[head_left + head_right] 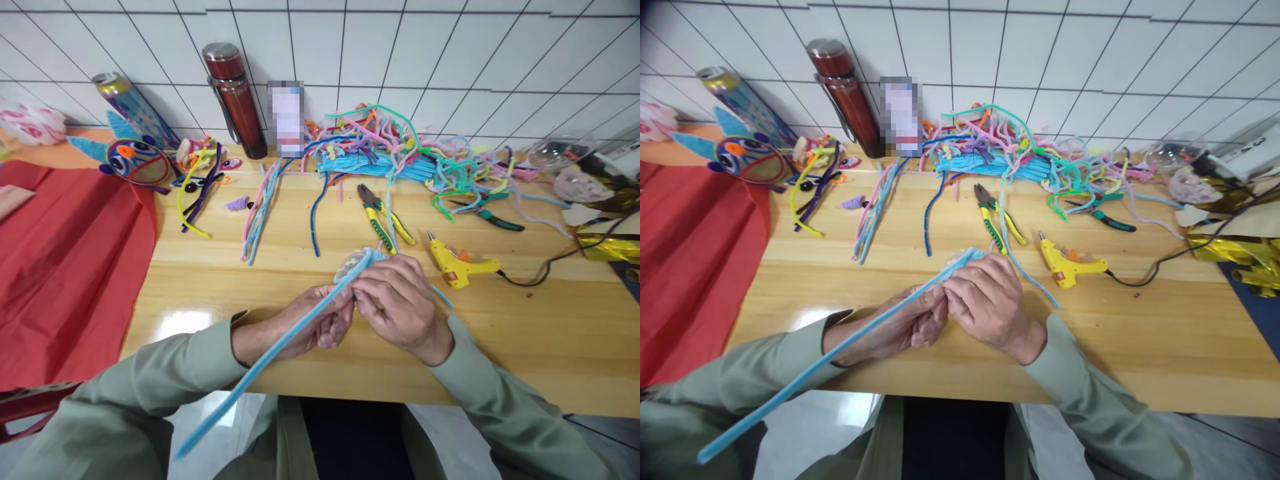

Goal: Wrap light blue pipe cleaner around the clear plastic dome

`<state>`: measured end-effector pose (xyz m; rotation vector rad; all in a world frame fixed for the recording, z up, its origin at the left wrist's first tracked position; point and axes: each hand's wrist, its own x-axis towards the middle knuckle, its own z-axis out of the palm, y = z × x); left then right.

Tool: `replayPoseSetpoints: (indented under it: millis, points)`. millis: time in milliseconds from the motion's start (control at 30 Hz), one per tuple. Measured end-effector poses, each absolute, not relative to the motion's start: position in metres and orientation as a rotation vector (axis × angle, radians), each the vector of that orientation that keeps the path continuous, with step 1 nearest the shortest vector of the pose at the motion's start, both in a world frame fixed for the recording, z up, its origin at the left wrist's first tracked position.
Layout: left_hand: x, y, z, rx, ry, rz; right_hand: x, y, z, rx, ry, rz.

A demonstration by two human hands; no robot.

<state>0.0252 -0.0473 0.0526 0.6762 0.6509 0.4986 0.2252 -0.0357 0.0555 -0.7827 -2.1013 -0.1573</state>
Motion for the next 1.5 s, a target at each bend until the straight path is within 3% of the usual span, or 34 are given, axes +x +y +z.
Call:
replayPoseSetpoints:
  millis: [1500]
  points:
    - [0.020, -0.048, 0.042, 0.487, 0.484, 0.384, 0.226, -0.038, 0.058, -0.801, -2.177, -0.196]
